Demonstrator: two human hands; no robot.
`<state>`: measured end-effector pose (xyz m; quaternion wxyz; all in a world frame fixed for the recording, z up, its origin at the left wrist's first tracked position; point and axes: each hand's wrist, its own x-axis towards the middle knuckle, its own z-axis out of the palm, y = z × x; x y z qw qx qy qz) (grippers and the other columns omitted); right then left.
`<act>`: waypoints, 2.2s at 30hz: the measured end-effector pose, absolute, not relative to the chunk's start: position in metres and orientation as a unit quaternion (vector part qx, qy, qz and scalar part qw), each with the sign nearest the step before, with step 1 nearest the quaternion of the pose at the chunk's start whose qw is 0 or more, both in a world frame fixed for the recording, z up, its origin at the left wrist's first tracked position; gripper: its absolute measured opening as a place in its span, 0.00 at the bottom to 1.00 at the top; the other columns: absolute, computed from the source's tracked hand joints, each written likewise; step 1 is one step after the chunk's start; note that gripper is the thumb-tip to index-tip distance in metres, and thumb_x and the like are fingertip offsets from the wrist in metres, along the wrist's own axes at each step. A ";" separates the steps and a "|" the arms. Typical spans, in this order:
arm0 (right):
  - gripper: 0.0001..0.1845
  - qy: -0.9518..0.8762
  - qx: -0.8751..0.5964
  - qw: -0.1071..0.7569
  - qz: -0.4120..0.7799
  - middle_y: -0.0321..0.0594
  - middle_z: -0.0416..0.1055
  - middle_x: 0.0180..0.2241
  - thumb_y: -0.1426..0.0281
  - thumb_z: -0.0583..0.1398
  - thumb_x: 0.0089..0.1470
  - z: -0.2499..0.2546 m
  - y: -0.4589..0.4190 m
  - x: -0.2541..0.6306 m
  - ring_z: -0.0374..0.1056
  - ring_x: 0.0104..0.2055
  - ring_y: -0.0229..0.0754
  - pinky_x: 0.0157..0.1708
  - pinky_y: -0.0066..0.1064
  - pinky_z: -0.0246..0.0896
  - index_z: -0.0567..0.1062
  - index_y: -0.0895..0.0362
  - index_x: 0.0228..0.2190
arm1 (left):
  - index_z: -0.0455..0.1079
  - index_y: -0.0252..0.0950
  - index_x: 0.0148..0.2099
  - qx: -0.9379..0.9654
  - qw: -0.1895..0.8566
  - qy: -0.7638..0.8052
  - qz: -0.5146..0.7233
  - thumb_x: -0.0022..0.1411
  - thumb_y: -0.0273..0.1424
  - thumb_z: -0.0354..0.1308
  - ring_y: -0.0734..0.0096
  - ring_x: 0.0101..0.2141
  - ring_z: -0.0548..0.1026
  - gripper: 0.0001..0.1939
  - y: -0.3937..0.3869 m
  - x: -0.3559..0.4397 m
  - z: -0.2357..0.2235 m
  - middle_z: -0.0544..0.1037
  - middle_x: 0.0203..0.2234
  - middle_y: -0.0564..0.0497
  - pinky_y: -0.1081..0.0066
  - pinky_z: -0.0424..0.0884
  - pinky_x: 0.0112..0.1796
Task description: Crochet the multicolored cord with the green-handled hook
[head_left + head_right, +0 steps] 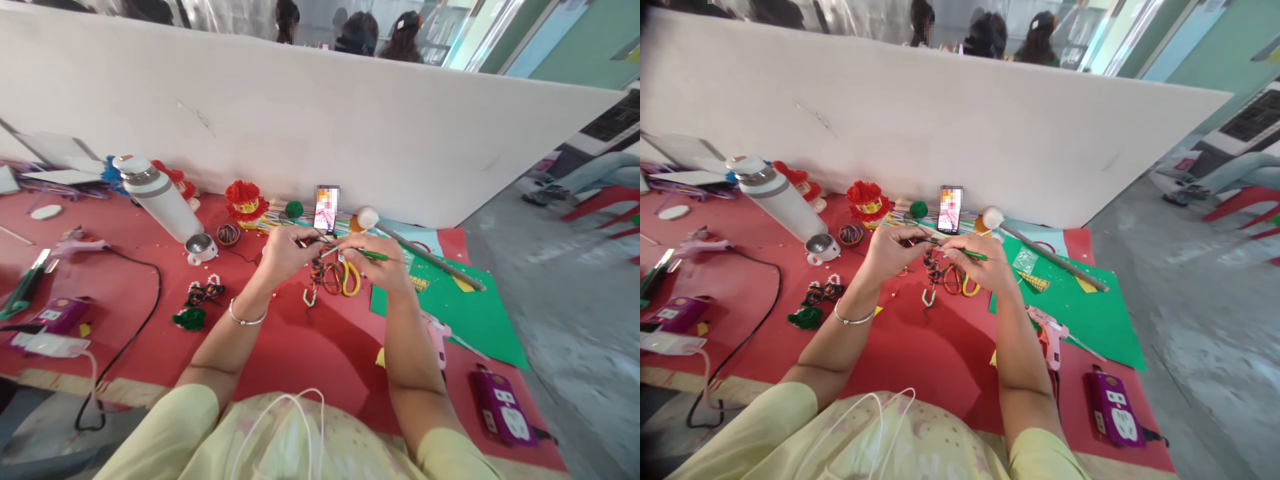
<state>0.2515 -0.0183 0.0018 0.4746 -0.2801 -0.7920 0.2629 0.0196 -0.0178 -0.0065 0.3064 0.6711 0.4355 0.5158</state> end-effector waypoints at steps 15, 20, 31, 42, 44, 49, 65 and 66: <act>0.20 -0.813 -0.209 0.522 0.148 0.34 0.86 0.52 0.69 0.70 0.61 -0.012 -0.021 0.235 0.83 0.51 0.50 0.54 0.49 0.81 0.83 0.36 0.53 | 0.85 0.34 0.33 0.450 0.676 0.312 0.493 0.45 0.31 0.79 0.79 0.19 0.72 0.11 -0.008 0.011 0.001 0.80 0.21 0.51 0.77 0.68 0.21; 0.14 -0.835 -0.238 0.446 0.219 0.36 0.87 0.51 0.69 0.69 0.63 0.008 -0.029 0.242 0.83 0.53 0.48 0.55 0.46 0.80 0.86 0.40 0.48 | 0.87 0.35 0.33 0.558 0.585 0.370 0.458 0.47 0.27 0.75 0.75 0.24 0.76 0.07 -0.007 0.002 0.004 0.84 0.25 0.49 0.75 0.71 0.26; 0.18 -0.711 -0.180 0.433 0.524 0.44 0.87 0.35 0.51 0.68 0.61 -0.013 -0.014 0.248 0.82 0.35 0.46 0.38 0.40 0.80 0.86 0.51 0.32 | 0.87 0.35 0.30 0.634 0.651 0.281 0.308 0.45 0.30 0.76 0.71 0.22 0.75 0.07 -0.006 -0.002 0.002 0.82 0.20 0.48 0.73 0.71 0.25; 0.14 -0.656 -0.263 0.595 0.382 0.39 0.86 0.41 0.47 0.71 0.55 -0.029 -0.014 0.215 0.80 0.47 0.51 0.55 0.50 0.77 0.88 0.41 0.36 | 0.86 0.37 0.34 0.676 0.457 0.329 0.475 0.58 0.35 0.73 0.66 0.36 0.80 0.07 -0.013 0.009 0.003 0.85 0.43 0.43 0.69 0.76 0.36; 0.15 -0.637 -0.261 0.608 0.396 0.39 0.86 0.39 0.47 0.71 0.55 -0.029 -0.012 0.219 0.81 0.47 0.51 0.55 0.50 0.77 0.88 0.42 0.35 | 0.86 0.37 0.37 0.713 0.349 0.349 0.498 0.59 0.33 0.72 0.62 0.43 0.82 0.05 -0.014 0.007 0.004 0.83 0.54 0.40 0.66 0.79 0.42; 0.16 -0.579 -0.250 0.648 0.427 0.39 0.86 0.36 0.46 0.73 0.52 -0.032 -0.008 0.224 0.81 0.44 0.49 0.51 0.46 0.77 0.88 0.44 0.33 | 0.85 0.37 0.40 0.720 0.235 0.366 0.541 0.59 0.31 0.73 0.51 0.57 0.79 0.06 -0.010 0.002 0.003 0.79 0.62 0.39 0.54 0.77 0.58; 0.10 -0.670 -0.212 0.617 0.355 0.36 0.86 0.38 0.52 0.70 0.59 -0.033 -0.007 0.220 0.81 0.44 0.47 0.49 0.46 0.78 0.88 0.41 0.38 | 0.74 0.37 0.68 0.576 0.583 0.251 0.516 0.52 0.31 0.80 0.72 0.33 0.79 0.42 -0.017 0.022 0.002 0.85 0.35 0.49 0.73 0.77 0.36; 0.10 -0.675 -0.211 0.613 0.352 0.37 0.86 0.39 0.52 0.70 0.59 -0.032 -0.008 0.220 0.81 0.44 0.47 0.49 0.46 0.78 0.88 0.41 0.38 | 0.74 0.36 0.68 0.581 0.580 0.254 0.511 0.52 0.31 0.80 0.73 0.32 0.79 0.42 -0.018 0.022 0.002 0.83 0.33 0.51 0.73 0.76 0.35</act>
